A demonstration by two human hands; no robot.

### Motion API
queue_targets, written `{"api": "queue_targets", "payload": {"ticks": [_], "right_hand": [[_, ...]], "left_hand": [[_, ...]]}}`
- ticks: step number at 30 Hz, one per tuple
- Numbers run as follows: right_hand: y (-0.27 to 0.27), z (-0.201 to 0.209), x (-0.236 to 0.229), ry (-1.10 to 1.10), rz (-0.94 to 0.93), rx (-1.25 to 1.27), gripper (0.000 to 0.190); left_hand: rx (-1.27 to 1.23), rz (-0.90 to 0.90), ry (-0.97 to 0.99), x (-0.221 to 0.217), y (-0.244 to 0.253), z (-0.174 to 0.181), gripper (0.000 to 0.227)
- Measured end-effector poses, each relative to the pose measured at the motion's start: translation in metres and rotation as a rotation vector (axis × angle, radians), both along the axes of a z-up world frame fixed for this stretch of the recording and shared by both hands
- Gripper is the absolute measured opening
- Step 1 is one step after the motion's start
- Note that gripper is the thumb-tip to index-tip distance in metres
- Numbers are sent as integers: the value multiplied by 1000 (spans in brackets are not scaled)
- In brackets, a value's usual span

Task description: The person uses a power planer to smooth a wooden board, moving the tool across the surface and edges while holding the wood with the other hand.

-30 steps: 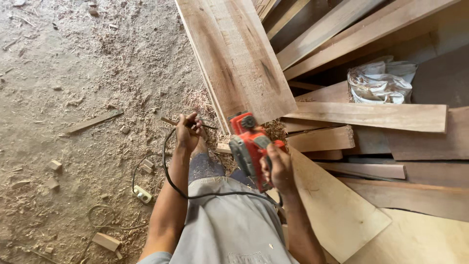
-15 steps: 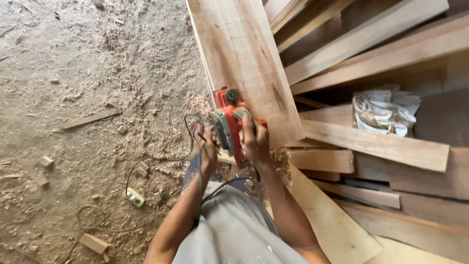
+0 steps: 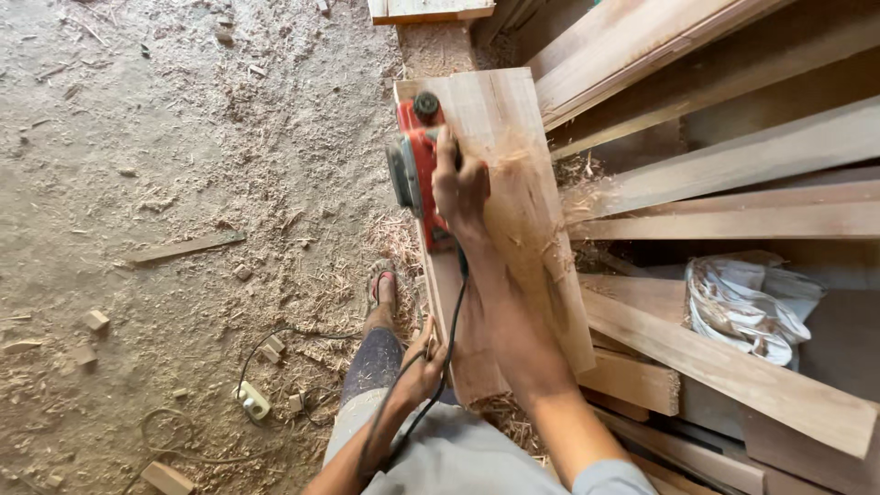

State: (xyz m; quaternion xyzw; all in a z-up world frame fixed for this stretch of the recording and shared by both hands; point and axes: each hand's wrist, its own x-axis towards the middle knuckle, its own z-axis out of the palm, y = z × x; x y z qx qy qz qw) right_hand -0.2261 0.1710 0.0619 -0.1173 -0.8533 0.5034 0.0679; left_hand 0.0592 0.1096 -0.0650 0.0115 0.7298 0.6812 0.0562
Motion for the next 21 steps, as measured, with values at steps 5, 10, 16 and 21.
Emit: {"api": "queue_targets", "payload": {"ticks": [5,10,16,21], "right_hand": [[-15,-19,-99,-61,8,-68,68],[-9,-14,-119,-156,250,-528,51],[16,2,8,-307,158,-632,58],[57,33,201,-313,147,-583,48]], "left_hand": [[63,-65,-512,-7,-11,11,79],[70,10,-482,-9,-23,7,58],[454,205,-459,1,-50,-20,48],[222,182,-375,22,-68,-15,39]]}}
